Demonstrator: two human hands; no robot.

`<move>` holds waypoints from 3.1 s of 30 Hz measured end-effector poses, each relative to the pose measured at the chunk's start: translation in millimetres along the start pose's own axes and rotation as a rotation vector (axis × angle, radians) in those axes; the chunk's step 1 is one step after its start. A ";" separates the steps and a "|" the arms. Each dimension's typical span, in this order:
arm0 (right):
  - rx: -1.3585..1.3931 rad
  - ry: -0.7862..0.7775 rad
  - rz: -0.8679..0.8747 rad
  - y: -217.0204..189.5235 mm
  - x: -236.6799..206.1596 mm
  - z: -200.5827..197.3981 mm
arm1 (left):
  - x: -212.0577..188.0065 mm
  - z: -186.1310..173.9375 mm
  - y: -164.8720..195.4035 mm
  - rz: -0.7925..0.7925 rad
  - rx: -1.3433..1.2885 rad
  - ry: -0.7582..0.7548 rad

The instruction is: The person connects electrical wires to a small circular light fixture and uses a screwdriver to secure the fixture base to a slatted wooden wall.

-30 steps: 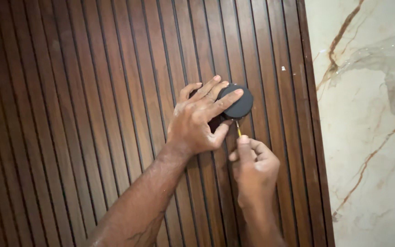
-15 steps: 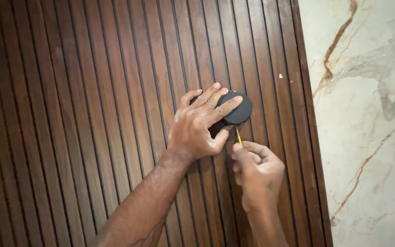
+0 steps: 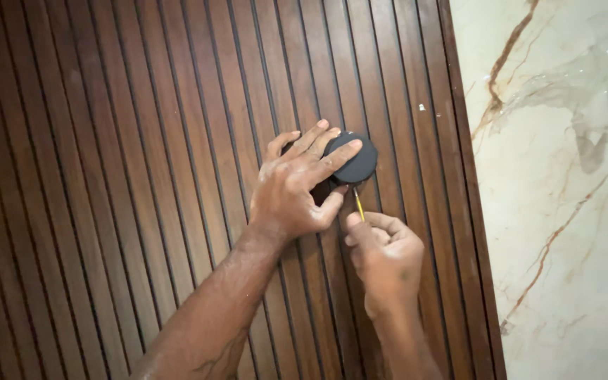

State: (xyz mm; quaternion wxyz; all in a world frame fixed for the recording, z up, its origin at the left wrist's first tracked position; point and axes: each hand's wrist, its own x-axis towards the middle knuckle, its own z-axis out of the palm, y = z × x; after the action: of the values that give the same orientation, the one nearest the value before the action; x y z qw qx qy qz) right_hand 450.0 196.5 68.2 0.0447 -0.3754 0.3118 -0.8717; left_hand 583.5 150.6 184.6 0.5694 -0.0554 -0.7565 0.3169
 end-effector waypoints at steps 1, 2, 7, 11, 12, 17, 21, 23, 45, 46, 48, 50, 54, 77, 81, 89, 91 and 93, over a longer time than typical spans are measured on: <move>-0.192 0.062 -0.141 -1.1 -5.4 3.6 | 0.2 -0.1 -0.3 0.002 -0.002 -0.001; -0.328 0.134 -0.338 -3.2 -10.7 8.0 | 0.2 -0.4 -0.5 0.003 -0.003 -0.004; -0.748 0.395 -0.719 -19.8 -22.3 23.2 | 0.6 -0.6 -4.5 0.012 -0.011 -0.007; -0.369 0.188 -0.164 -26.1 -16.2 21.5 | -0.9 1.0 -8.2 0.003 -0.023 -0.005; -0.212 0.135 -0.090 -25.6 -15.9 21.1 | -1.3 1.3 -9.0 0.007 -0.016 0.000; -0.499 0.296 -0.518 -16.8 -24.9 25.1 | -4.6 2.3 -10.2 0.000 -0.006 -0.009; -0.550 0.388 -0.682 -12.2 -29.5 31.4 | -4.5 2.9 -11.5 0.006 0.002 -0.004; -0.386 0.349 -0.513 -10.8 -29.3 34.0 | -4.0 3.5 -12.3 0.015 0.014 -0.009; -0.420 0.212 -0.398 -21.3 -29.9 30.5 | -9.2 1.2 -18.4 0.036 0.015 0.019; -0.365 0.188 -0.339 -20.0 -27.3 29.6 | -9.1 1.6 -19.4 0.044 0.017 0.023; -0.128 0.126 -0.121 -19.1 -21.5 26.4 | -9.0 3.3 -19.4 0.045 0.014 0.021; -0.008 0.091 -0.034 -20.4 -17.7 23.5 | -8.5 3.8 -19.1 0.040 0.013 0.016; -0.147 0.077 -0.132 -29.2 -24.5 18.4 | -9.7 1.4 -17.1 0.041 0.018 0.018; -0.625 -0.311 -0.983 -151.2 89.1 7.2 | -21.7 24.5 -22.3 -0.128 0.019 0.103; -0.743 -0.359 -0.937 -164.8 117.8 38.8 | -17.2 17.6 -21.0 -0.129 0.005 0.088; -0.664 -0.477 -0.783 -159.6 142.9 72.9 | -7.3 11.2 0.2 -0.315 -0.218 0.236; -0.596 -0.555 -0.744 -154.9 149.1 73.4 | -5.4 16.7 9.7 -0.392 -0.209 0.273; -0.582 -0.608 -0.735 -153.4 154.4 75.2 | -5.0 15.5 14.9 -0.462 -0.204 0.304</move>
State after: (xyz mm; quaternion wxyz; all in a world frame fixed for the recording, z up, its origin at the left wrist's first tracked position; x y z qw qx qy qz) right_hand 415.0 232.9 292.9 -0.2799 -0.6907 0.3612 -0.5605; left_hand 567.3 153.8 170.1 0.7246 0.0144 -0.6832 0.0893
